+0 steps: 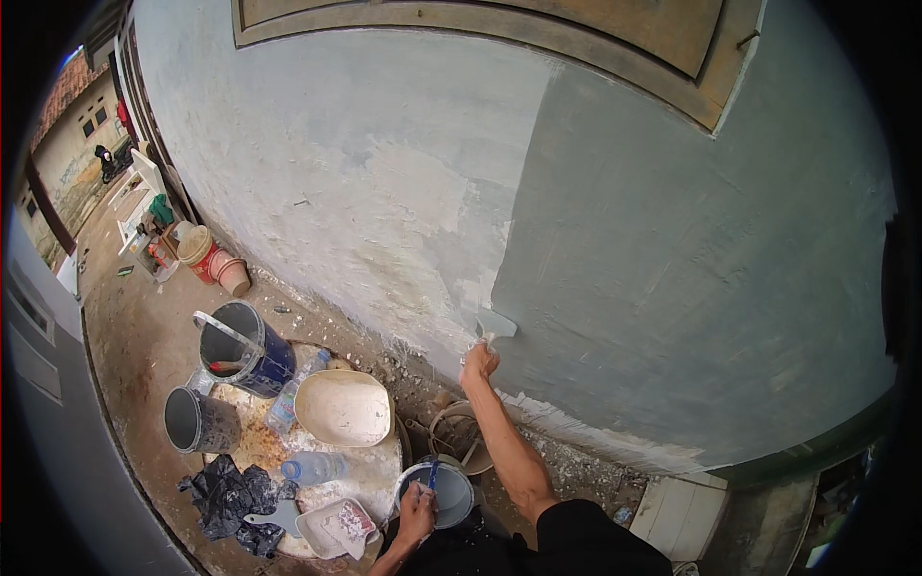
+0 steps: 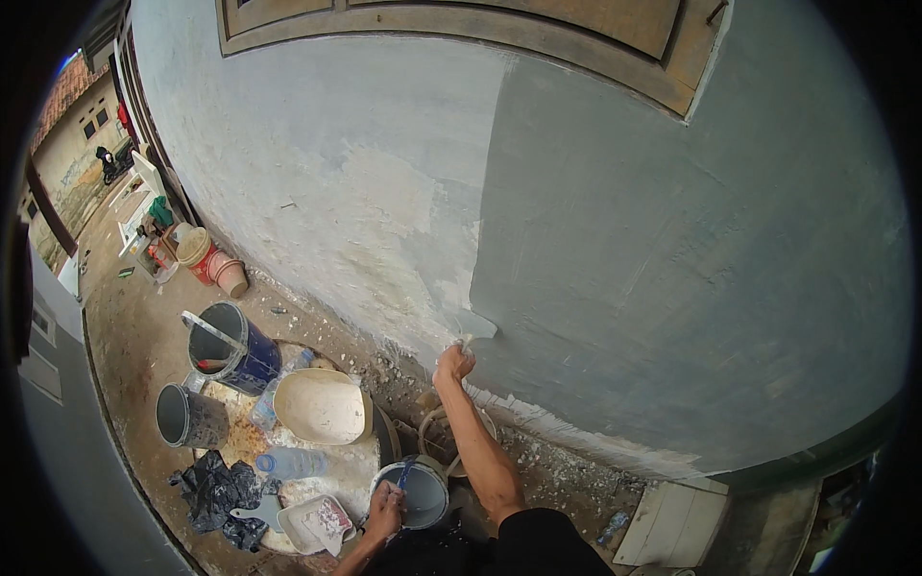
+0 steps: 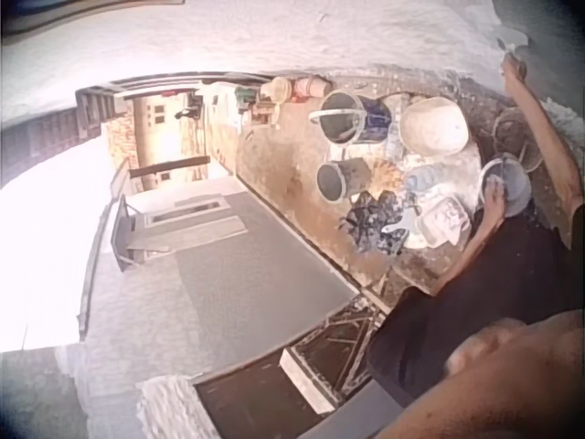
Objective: The person applies wall putty to the lower section of an exterior wall using a handheld spatula.
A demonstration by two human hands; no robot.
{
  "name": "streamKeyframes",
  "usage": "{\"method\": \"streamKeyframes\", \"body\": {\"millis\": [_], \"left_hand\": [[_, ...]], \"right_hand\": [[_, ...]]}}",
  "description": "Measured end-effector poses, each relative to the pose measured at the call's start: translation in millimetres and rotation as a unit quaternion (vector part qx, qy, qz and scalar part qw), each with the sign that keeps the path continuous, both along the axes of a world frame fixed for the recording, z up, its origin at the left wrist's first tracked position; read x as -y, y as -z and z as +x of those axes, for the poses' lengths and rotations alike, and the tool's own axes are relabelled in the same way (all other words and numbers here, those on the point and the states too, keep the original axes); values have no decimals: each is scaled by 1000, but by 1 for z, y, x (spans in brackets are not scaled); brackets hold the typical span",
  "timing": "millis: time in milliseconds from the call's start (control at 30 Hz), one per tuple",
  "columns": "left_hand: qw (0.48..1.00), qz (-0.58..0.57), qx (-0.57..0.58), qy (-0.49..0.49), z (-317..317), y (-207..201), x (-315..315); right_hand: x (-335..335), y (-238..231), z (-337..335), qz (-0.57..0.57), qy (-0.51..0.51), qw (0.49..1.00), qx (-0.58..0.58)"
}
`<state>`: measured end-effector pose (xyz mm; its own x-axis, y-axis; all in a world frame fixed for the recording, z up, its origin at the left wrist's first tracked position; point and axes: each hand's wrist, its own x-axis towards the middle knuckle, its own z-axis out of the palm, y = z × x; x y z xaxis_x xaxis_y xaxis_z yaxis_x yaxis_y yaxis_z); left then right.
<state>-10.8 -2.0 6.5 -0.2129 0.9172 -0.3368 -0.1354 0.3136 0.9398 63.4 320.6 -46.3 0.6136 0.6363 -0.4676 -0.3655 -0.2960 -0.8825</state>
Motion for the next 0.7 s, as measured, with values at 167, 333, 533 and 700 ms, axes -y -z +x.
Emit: {"method": "streamKeyframes", "body": {"millis": [167,333,533,700], "left_hand": [[1000,-24,11,13,-2,-24,1],[1000,-7,-14,25,-3,-9,3],[999,3,-22,31,-1,0,3],[1000,-18,-3,18,-3,4,4]], "right_hand": [[22,-46,-4,74,-30,995,-62],[34,-11,7,111,-87,981,-135],[5,40,25,9,-30,991,-127],[0,9,10,41,21,984,-175]]}}
